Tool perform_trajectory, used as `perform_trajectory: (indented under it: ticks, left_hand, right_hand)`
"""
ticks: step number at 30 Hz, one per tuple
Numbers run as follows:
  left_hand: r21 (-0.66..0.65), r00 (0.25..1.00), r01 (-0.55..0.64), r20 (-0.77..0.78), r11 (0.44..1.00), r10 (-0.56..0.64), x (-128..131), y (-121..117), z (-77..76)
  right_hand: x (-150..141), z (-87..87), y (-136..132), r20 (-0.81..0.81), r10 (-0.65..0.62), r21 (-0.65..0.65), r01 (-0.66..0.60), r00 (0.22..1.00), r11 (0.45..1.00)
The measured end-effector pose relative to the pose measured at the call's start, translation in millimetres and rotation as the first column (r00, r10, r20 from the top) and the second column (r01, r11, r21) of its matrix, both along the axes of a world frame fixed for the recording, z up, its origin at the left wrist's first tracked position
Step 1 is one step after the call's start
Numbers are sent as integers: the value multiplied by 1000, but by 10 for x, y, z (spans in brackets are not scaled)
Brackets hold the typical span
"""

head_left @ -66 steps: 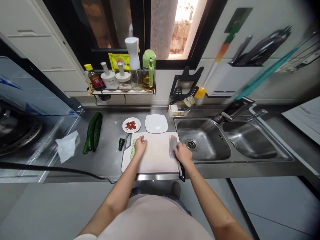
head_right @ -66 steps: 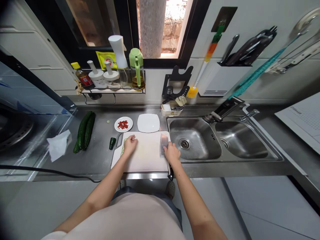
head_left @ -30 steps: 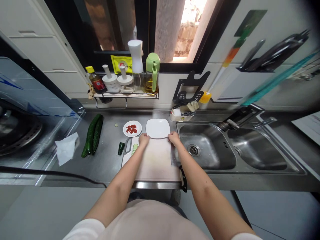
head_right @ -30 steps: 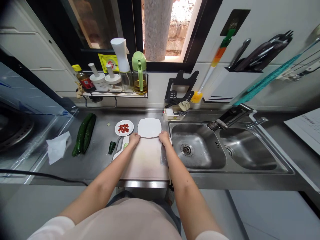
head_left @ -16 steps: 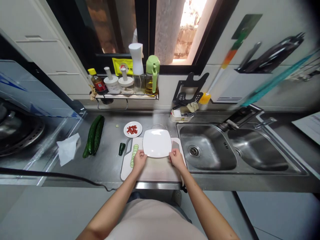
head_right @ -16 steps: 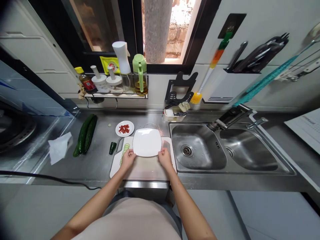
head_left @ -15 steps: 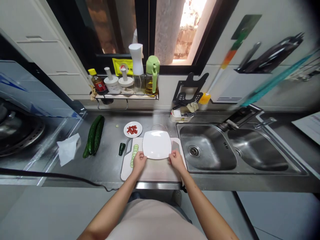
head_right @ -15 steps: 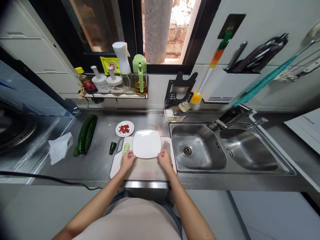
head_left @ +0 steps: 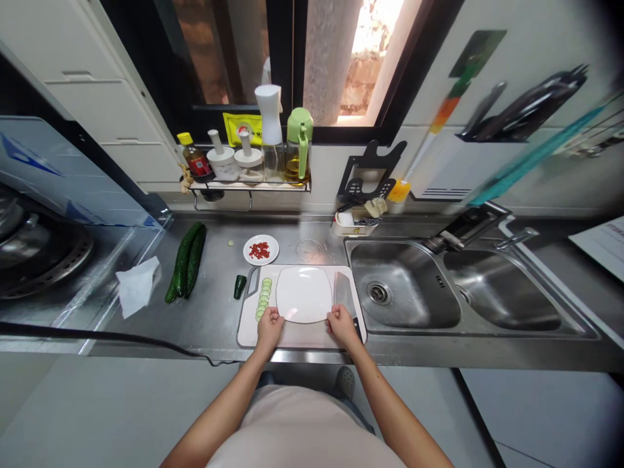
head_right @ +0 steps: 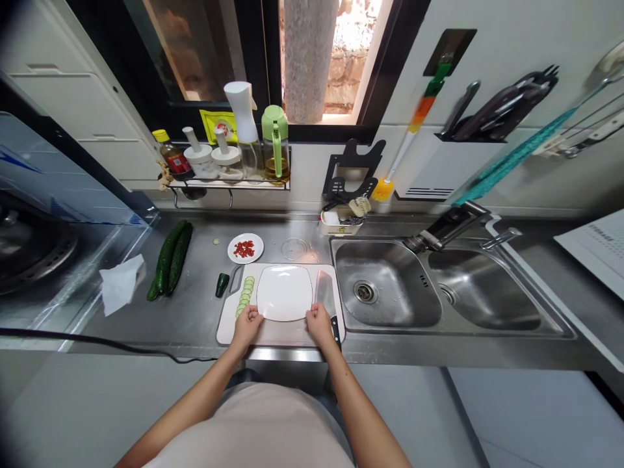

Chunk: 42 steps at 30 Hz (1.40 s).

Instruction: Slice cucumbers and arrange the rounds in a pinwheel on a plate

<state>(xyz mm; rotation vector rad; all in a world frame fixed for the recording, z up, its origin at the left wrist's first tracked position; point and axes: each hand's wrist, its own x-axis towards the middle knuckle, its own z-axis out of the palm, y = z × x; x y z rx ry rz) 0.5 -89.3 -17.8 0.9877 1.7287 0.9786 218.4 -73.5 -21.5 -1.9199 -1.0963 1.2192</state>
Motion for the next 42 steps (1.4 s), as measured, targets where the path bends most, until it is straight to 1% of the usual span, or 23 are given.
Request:
perform_trajectory:
  ticks: [9,15,22,25,29,34,39,42]
  left_hand:
    - [12,1000,4,16,1000,-4,-18,-52,-63]
    - [24,1000,-5,22,1000,4,-12,-67,-72]
    - [-12,1000,-10,-9,1000,10,-6,-71,-21]
    - [-22,1000,-11,4,1000,11,-7,-75,9]
    - [-35,999,-27,33,999,28,-5,-85,37]
    - [-37,996,-30,78,999,33,-10,-90,42]
    - [-45,994,-17,106,999,22,-6,-88,72]
    - [-54,992,-19,126,998,26,-22,-128,90]
  right_hand:
    - [-22,-7,-45,32,3,-40,-2,999,999]
    - [-43,-6,-64,1,-4,-65,4,1000,998]
    - [-65,31,-82,-55,-24,-82,20,998,996]
    - [-64,56,-81,-72,-21,-82,15,997,997]
    - [-60,71,-70,-42,1,-109,-6,999,994]
    - [-60,65,-61,14,-1,-129,2,1000,992]
    - [-59,86,-61,20,28,-126,-25,999,992]
    - [-61,105,-67,23,33,-131,-30,999,991]
